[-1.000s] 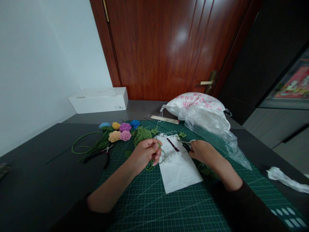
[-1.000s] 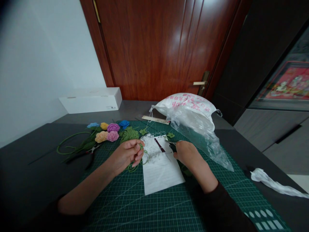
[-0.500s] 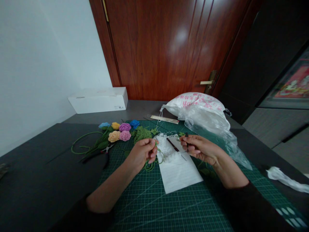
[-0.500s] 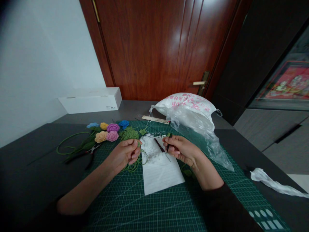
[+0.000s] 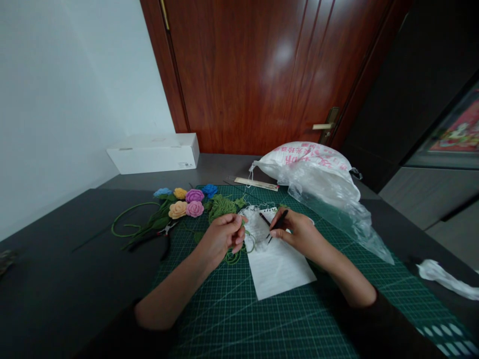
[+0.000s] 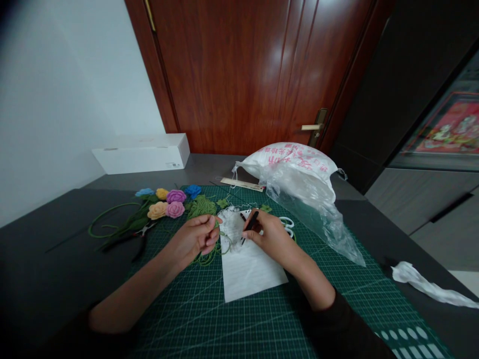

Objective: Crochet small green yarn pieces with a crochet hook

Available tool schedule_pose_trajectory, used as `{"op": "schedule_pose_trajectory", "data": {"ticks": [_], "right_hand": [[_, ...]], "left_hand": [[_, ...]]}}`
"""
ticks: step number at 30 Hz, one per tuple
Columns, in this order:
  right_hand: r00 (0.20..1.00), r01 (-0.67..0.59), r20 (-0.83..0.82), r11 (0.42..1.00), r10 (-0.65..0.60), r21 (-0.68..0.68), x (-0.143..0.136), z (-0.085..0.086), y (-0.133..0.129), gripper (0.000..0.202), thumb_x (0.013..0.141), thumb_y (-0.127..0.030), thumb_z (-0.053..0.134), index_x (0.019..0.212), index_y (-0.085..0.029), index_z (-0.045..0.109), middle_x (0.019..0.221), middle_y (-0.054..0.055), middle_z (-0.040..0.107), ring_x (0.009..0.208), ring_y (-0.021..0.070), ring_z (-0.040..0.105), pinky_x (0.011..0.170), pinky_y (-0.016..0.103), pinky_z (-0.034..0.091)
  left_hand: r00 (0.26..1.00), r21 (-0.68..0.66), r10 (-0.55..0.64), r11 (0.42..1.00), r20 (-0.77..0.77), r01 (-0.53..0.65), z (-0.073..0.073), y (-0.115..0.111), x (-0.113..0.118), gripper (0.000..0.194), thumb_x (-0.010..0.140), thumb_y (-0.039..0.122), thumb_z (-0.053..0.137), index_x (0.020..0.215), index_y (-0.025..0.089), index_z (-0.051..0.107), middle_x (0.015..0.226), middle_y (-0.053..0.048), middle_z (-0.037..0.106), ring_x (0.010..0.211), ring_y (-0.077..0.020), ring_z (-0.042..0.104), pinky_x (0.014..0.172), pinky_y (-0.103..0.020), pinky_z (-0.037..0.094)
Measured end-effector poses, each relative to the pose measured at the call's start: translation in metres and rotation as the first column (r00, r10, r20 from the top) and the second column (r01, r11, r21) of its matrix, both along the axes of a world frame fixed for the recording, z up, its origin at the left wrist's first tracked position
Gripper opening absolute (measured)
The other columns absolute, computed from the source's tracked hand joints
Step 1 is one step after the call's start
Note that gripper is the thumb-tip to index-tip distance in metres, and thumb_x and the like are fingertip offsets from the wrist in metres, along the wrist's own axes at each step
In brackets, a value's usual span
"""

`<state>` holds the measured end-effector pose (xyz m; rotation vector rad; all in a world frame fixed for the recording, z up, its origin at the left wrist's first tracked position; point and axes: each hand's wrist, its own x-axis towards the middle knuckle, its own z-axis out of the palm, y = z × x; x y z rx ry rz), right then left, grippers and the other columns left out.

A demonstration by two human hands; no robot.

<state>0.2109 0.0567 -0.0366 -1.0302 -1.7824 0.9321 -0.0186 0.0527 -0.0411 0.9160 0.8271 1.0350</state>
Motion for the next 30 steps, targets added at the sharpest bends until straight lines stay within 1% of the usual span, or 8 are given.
{"op": "schedule_pose_trajectory", "data": {"ticks": [3,5,7,11,14,21,24,30], "right_hand": [[1.0,0.001,0.02,1.0,-0.001,0.009,-0.006,-0.007,0.0,0.015,0.07,-0.014,0.082,0.074,-0.021,0.069,0.07,0.0,0.068,0.063,0.0172,0.06,0.063,0.029,0.046],[1.0,0.016,0.003,1.0,-0.016,0.01,-0.01,-0.012,0.0,0.016,0.07,-0.015,0.083,0.07,-0.021,0.068,0.068,-0.001,0.068,0.06,0.0161,0.059,0.06,0.028,0.044],[0.998,0.042,-0.041,0.999,-0.042,0.002,-0.012,-0.015,0.001,0.018,0.07,-0.022,0.085,0.069,-0.021,0.067,0.064,-0.001,0.067,0.057,0.0157,0.058,0.057,0.027,0.042],[0.976,0.092,-0.192,0.995,-0.098,-0.041,-0.013,-0.014,0.003,0.032,0.074,-0.047,0.081,0.074,-0.022,0.061,0.058,-0.002,0.064,0.051,0.0157,0.058,0.051,0.028,0.045],[0.943,0.128,-0.302,0.99,-0.141,-0.064,-0.016,-0.01,0.001,0.039,0.076,-0.056,0.078,0.077,-0.023,0.057,0.06,-0.002,0.065,0.05,0.0156,0.059,0.051,0.029,0.049],[0.883,0.25,-0.401,0.967,-0.246,-0.043,-0.032,-0.01,-0.011,0.034,0.076,-0.05,0.082,0.078,-0.022,0.062,0.062,-0.003,0.063,0.054,0.0145,0.06,0.053,0.028,0.048],[0.872,0.289,-0.406,0.957,-0.272,-0.019,-0.036,-0.012,-0.014,0.029,0.078,-0.046,0.081,0.078,-0.022,0.065,0.065,-0.002,0.064,0.056,0.0145,0.061,0.055,0.027,0.048],[0.89,0.28,-0.385,0.959,-0.245,0.037,-0.04,-0.013,-0.016,0.027,0.08,-0.044,0.079,0.077,-0.022,0.063,0.063,-0.002,0.062,0.054,0.015,0.061,0.052,0.027,0.049]], "left_hand": [[1.0,0.0,-0.006,1.0,-0.001,0.006,0.0,0.0,0.0,0.036,0.075,0.039,0.083,0.09,0.012,0.063,0.055,0.004,0.052,0.042,-0.0081,0.043,0.036,-0.019,0.031],[1.0,-0.002,-0.012,1.0,-0.002,0.012,-0.001,0.001,-0.001,0.036,0.076,0.039,0.082,0.09,0.013,0.062,0.055,0.005,0.052,0.041,-0.0078,0.042,0.036,-0.019,0.031],[1.0,-0.004,-0.019,1.0,-0.001,0.019,-0.001,0.002,-0.001,0.035,0.077,0.038,0.081,0.091,0.013,0.062,0.055,0.005,0.052,0.04,-0.0075,0.041,0.035,-0.018,0.031],[1.0,-0.001,-0.029,1.0,0.002,0.029,-0.002,0.002,-0.001,0.033,0.079,0.038,0.079,0.091,0.014,0.06,0.055,0.005,0.051,0.041,-0.0081,0.042,0.035,-0.018,0.03],[0.999,0.0,-0.039,0.999,0.001,0.039,-0.002,0.0,0.001,0.031,0.079,0.037,0.078,0.09,0.014,0.06,0.054,0.004,0.051,0.042,-0.0087,0.042,0.034,-0.017,0.03],[0.996,0.0,-0.084,0.996,-0.009,0.084,-0.002,-0.006,0.009,0.023,0.082,0.029,0.072,0.082,0.019,0.052,0.053,0.005,0.048,0.041,-0.0074,0.038,0.033,-0.015,0.028],[0.993,0.004,-0.114,0.993,-0.012,0.114,-0.001,-0.009,0.011,0.024,0.085,0.032,0.07,0.081,0.02,0.049,0.052,0.006,0.047,0.04,-0.0074,0.036,0.033,-0.014,0.027],[0.988,0.011,-0.154,0.988,-0.02,0.155,0.0,-0.01,0.012,0.026,0.086,0.038,0.069,0.083,0.021,0.05,0.05,0.007,0.044,0.04,-0.0073,0.034,0.033,-0.014,0.025]]}}
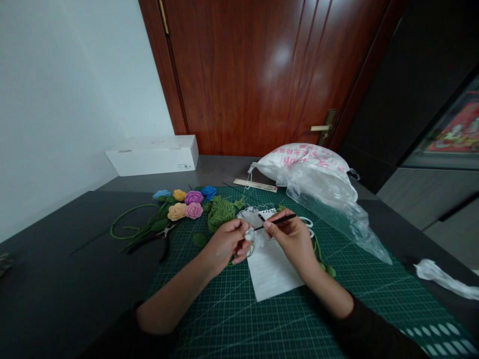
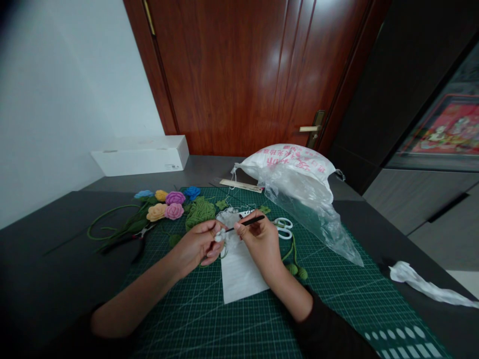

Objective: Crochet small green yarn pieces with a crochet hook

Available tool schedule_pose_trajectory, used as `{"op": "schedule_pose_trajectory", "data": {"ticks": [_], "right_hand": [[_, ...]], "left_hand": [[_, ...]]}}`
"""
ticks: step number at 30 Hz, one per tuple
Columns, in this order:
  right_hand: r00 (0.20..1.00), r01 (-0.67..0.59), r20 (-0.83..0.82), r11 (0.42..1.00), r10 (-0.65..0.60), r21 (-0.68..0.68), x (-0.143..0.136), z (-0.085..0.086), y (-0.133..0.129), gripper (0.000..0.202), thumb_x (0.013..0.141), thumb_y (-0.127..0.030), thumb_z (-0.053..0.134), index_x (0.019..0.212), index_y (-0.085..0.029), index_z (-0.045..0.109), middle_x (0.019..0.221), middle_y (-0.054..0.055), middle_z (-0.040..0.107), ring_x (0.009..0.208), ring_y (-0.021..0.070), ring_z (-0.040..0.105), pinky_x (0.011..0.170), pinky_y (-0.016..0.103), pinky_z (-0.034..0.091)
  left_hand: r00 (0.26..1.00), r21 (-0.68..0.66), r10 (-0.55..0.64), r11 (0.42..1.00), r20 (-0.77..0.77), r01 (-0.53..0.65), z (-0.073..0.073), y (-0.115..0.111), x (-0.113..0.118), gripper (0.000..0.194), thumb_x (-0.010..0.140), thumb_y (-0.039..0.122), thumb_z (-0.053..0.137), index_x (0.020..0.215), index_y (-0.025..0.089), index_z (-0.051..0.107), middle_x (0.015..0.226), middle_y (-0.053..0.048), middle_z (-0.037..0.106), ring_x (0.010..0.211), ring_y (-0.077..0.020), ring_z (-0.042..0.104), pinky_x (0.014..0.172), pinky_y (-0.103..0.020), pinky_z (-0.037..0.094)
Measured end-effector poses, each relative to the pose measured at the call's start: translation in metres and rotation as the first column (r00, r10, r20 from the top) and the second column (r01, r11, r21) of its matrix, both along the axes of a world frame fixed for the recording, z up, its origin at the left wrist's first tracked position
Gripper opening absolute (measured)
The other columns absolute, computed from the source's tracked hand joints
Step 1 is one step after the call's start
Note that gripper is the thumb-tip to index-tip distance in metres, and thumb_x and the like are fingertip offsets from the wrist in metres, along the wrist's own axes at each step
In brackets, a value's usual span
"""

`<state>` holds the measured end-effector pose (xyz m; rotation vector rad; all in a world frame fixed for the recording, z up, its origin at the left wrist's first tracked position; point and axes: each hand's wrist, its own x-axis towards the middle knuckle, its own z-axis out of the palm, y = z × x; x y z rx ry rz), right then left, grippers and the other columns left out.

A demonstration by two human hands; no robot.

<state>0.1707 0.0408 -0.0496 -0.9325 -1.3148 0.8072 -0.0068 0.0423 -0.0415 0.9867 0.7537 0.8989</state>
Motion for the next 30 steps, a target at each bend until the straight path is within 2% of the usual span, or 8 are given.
{"op": "schedule_pose_trajectory", "data": {"ticks": [8,11,13,16,20,26,30], "right_hand": [[0.992,-0.002,0.124,0.996,-0.009,0.084,-0.008,-0.006,-0.006,0.011,0.082,-0.029,0.077,0.077,-0.023,0.068,0.073,0.001,0.068,0.066,0.0176,0.065,0.063,0.029,0.052],[0.986,0.0,0.167,0.994,-0.019,0.109,-0.007,-0.007,-0.006,0.009,0.084,-0.025,0.075,0.078,-0.023,0.068,0.074,0.001,0.069,0.068,0.018,0.066,0.065,0.03,0.052],[0.982,0.001,0.189,0.992,-0.025,0.124,-0.006,-0.006,-0.006,0.009,0.084,-0.024,0.075,0.078,-0.023,0.068,0.073,0.001,0.068,0.067,0.0177,0.065,0.065,0.029,0.052],[0.976,-0.001,0.216,0.99,-0.031,0.143,-0.006,-0.006,-0.005,0.009,0.085,-0.024,0.074,0.079,-0.023,0.067,0.074,0.001,0.068,0.067,0.0179,0.065,0.065,0.029,0.051],[0.967,-0.009,0.251,0.985,-0.035,0.172,-0.007,-0.004,-0.008,0.009,0.085,-0.023,0.074,0.078,-0.023,0.067,0.074,0.001,0.069,0.068,0.018,0.065,0.065,0.03,0.051],[0.964,0.05,0.245,0.978,-0.101,0.205,0.001,0.007,-0.01,0.007,0.087,-0.025,0.072,0.082,-0.024,0.066,0.077,0.002,0.067,0.072,0.0189,0.064,0.068,0.031,0.05],[0.971,0.082,0.206,0.981,-0.119,0.177,0.003,0.004,-0.008,0.008,0.089,-0.029,0.068,0.085,-0.024,0.063,0.079,0.003,0.066,0.074,0.0192,0.064,0.067,0.031,0.051]], "left_hand": [[0.996,-0.003,-0.079,0.997,-0.041,0.079,-0.008,0.0,0.002,0.026,0.088,0.036,0.065,0.082,0.023,0.044,0.049,0.008,0.045,0.035,-0.0056,0.027,0.032,-0.014,0.021],[0.993,0.004,-0.101,0.995,-0.067,0.101,-0.008,0.0,0.003,0.026,0.092,0.043,0.06,0.084,0.024,0.044,0.051,0.008,0.046,0.036,-0.0062,0.029,0.032,-0.015,0.022],[0.99,0.013,-0.11,0.994,-0.092,0.112,-0.007,0.0,0.003,0.025,0.092,0.044,0.059,0.086,0.023,0.047,0.052,0.008,0.044,0.037,-0.0064,0.03,0.032,-0.014,0.024],[0.984,0.027,-0.118,0.992,-0.136,0.122,-0.005,-0.001,0.003,0.018,0.087,0.031,0.065,0.087,0.022,0.05,0.051,0.01,0.041,0.037,-0.0059,0.03,0.033,-0.014,0.024],[0.979,0.041,-0.102,0.993,-0.174,0.11,-0.004,-0.001,0.003,0.012,0.081,0.021,0.062,0.084,0.021,0.05,0.051,0.01,0.041,0.037,-0.0052,0.03,0.033,-0.013,0.023],[0.983,0.051,-0.042,0.997,-0.177,0.052,-0.005,0.0,0.003,0.008,0.082,0.022,0.058,0.087,0.021,0.053,0.054,0.01,0.04,0.038,-0.0048,0.029,0.034,-0.013,0.022],[0.986,0.029,-0.045,0.998,-0.159,0.05,-0.009,0.003,0.003,0.011,0.081,0.022,0.058,0.09,0.02,0.053,0.055,0.01,0.041,0.038,-0.0055,0.029,0.034,-0.013,0.022]]}}
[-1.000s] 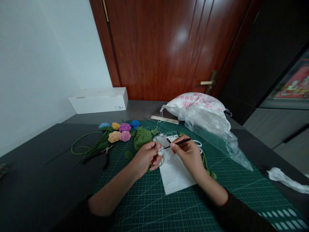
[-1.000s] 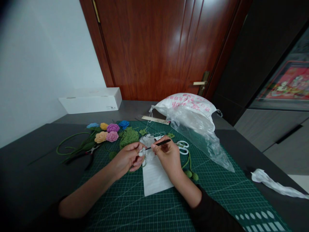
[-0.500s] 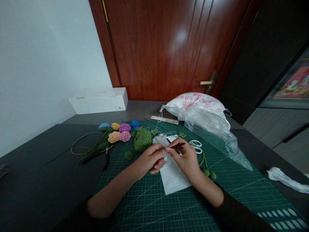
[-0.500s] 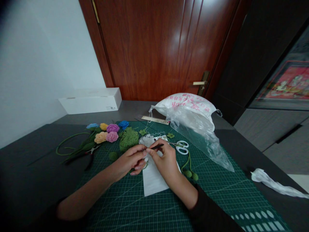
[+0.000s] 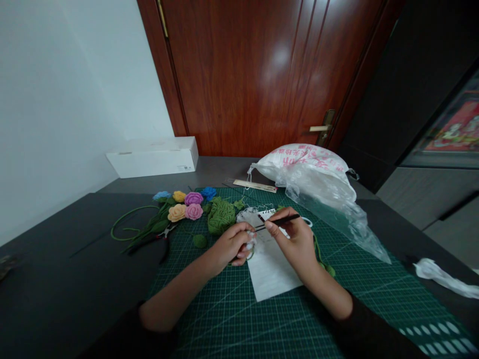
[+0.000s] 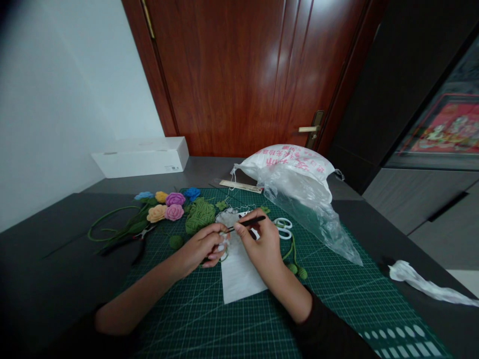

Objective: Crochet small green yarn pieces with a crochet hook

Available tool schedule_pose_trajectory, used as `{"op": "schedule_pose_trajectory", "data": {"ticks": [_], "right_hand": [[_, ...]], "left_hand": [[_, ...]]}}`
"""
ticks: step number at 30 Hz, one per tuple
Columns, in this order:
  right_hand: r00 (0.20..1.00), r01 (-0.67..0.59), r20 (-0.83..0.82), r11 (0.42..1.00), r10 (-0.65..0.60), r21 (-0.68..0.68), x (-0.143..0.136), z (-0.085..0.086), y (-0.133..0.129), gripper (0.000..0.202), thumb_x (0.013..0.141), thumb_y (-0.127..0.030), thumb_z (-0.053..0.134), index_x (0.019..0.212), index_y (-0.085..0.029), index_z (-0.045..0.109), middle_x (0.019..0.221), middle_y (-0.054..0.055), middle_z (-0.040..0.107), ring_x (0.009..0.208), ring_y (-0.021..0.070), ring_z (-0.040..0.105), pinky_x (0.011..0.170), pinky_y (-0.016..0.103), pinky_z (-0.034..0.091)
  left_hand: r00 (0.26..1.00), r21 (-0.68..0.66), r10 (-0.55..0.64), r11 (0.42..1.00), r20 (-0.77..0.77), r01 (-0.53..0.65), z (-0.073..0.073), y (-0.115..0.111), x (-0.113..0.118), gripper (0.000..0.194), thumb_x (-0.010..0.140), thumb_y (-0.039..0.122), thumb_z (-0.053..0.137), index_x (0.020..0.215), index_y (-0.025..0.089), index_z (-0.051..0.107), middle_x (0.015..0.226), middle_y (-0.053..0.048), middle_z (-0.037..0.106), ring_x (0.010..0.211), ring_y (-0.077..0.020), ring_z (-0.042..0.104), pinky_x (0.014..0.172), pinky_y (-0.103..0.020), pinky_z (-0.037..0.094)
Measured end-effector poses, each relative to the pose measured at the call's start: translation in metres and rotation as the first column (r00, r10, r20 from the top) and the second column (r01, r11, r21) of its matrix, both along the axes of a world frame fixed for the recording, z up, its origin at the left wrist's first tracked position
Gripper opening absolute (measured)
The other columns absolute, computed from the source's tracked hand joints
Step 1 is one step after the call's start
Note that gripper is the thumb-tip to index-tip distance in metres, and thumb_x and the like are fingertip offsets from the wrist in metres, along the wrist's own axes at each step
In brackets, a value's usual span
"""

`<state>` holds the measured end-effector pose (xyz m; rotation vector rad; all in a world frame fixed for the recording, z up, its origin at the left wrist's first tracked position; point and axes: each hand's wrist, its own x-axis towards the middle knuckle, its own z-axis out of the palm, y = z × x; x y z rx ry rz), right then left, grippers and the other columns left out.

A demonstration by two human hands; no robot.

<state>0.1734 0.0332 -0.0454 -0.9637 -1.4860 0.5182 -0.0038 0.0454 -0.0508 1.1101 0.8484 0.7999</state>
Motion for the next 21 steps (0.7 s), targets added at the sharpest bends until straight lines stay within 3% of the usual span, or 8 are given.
{"op": "schedule_pose_trajectory", "data": {"ticks": [8,21], "right_hand": [[0.999,-0.009,-0.038,0.999,0.008,-0.038,-0.007,-0.018,0.006,0.01,0.088,-0.029,0.07,0.082,-0.023,0.064,0.074,0.001,0.065,0.064,0.0173,0.061,0.061,0.03,0.051],[0.999,-0.045,0.011,0.999,0.045,-0.001,-0.011,-0.015,0.0,0.009,0.084,-0.02,0.071,0.077,-0.024,0.068,0.073,0.001,0.069,0.068,0.0187,0.066,0.065,0.03,0.052]], "left_hand": [[0.997,-0.035,-0.034,0.999,0.072,0.036,-0.008,0.008,0.003,0.014,0.078,0.024,0.057,0.09,0.021,0.05,0.058,0.009,0.041,0.04,-0.0067,0.031,0.035,-0.014,0.023],[0.995,-0.02,-0.012,1.0,0.099,0.015,-0.015,0.002,0.0,0.016,0.078,0.023,0.062,0.092,0.02,0.054,0.06,0.008,0.042,0.045,-0.0081,0.036,0.037,-0.015,0.027]]}}
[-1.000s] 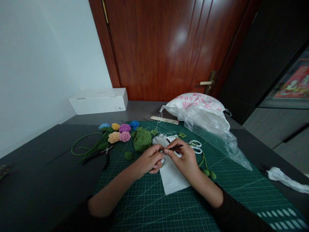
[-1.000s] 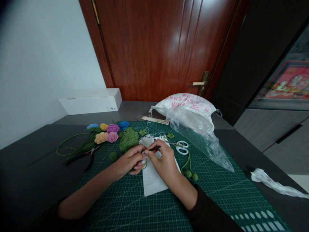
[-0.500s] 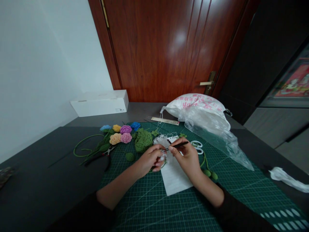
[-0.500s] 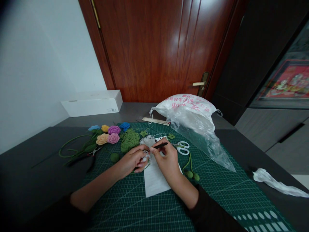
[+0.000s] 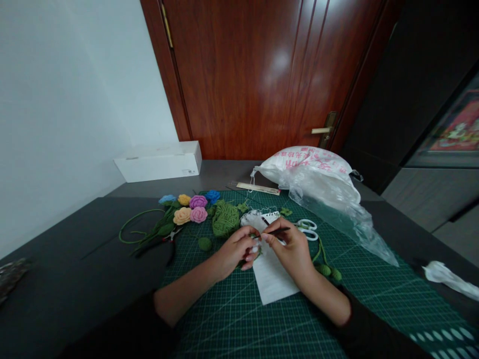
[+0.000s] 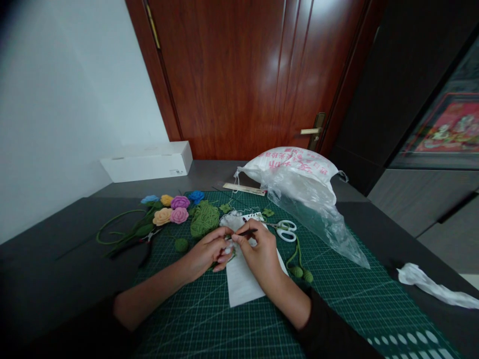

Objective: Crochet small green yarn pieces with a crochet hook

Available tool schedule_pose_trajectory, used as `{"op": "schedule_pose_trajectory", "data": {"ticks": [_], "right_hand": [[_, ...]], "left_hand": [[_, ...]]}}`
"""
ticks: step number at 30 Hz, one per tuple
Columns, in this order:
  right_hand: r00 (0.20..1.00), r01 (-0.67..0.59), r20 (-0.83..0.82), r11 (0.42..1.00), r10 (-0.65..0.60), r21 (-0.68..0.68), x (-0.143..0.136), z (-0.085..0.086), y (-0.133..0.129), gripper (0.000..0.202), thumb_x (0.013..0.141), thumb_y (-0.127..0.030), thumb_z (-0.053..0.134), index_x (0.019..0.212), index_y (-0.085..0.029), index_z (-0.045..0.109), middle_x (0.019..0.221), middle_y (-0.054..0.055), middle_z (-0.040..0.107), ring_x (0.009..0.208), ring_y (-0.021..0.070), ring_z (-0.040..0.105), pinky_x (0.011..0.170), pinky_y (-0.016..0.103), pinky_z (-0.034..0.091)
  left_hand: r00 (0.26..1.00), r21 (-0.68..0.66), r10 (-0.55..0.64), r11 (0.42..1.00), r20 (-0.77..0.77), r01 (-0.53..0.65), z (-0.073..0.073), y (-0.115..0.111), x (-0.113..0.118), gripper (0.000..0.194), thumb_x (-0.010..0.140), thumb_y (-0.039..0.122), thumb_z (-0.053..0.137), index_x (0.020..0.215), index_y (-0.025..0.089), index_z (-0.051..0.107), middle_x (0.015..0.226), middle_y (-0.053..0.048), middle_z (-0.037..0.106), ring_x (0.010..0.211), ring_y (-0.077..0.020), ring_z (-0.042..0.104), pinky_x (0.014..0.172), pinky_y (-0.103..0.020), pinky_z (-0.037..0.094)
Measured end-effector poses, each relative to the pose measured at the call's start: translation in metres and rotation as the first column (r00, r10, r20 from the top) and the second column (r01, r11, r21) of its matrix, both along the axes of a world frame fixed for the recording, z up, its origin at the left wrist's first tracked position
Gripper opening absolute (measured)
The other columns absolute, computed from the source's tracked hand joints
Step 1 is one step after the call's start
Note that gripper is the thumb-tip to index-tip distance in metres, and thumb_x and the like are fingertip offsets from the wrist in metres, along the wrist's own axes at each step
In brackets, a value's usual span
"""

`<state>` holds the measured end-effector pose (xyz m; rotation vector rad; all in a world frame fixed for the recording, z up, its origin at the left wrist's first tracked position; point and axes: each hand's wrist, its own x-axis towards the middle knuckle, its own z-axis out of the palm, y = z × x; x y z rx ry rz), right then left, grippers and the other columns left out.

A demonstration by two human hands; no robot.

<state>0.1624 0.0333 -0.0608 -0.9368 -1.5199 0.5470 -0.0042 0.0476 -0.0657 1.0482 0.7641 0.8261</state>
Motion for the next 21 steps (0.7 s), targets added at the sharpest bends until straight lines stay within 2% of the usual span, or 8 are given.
{"op": "schedule_pose_trajectory", "data": {"ticks": [8,13,21], "right_hand": [[0.999,0.002,0.045,0.999,-0.003,0.037,-0.0048,-0.0026,-0.0025,0.011,0.086,-0.019,0.069,0.077,-0.024,0.067,0.074,0.002,0.069,0.072,0.0198,0.066,0.067,0.03,0.052],[0.998,0.017,0.053,0.999,-0.019,0.036,-0.005,-0.0062,0.0001,0.009,0.087,-0.02,0.069,0.079,-0.024,0.068,0.077,0.002,0.07,0.073,0.02,0.067,0.068,0.031,0.053],[0.997,0.061,0.052,0.998,-0.062,0.032,0.0016,-0.0013,-0.001,0.008,0.087,-0.02,0.07,0.081,-0.023,0.066,0.075,0.001,0.067,0.068,0.0179,0.064,0.065,0.029,0.05]], "left_hand": [[1.0,-0.019,-0.017,1.0,-0.008,0.016,0.0031,-0.0028,-0.0002,0.015,0.079,0.021,0.062,0.092,0.02,0.054,0.058,0.009,0.041,0.044,-0.008,0.036,0.035,-0.015,0.028],[0.999,-0.047,-0.031,0.998,0.023,0.032,0.0066,-0.0015,-0.0016,0.017,0.082,0.029,0.058,0.095,0.02,0.052,0.063,0.006,0.045,0.045,-0.009,0.04,0.035,-0.016,0.031],[1.0,-0.043,0.006,0.999,-0.005,-0.006,-0.0013,-0.0006,-0.0013,0.012,0.083,0.024,0.057,0.093,0.02,0.051,0.06,0.009,0.04,0.042,-0.0077,0.035,0.034,-0.015,0.028]]}}
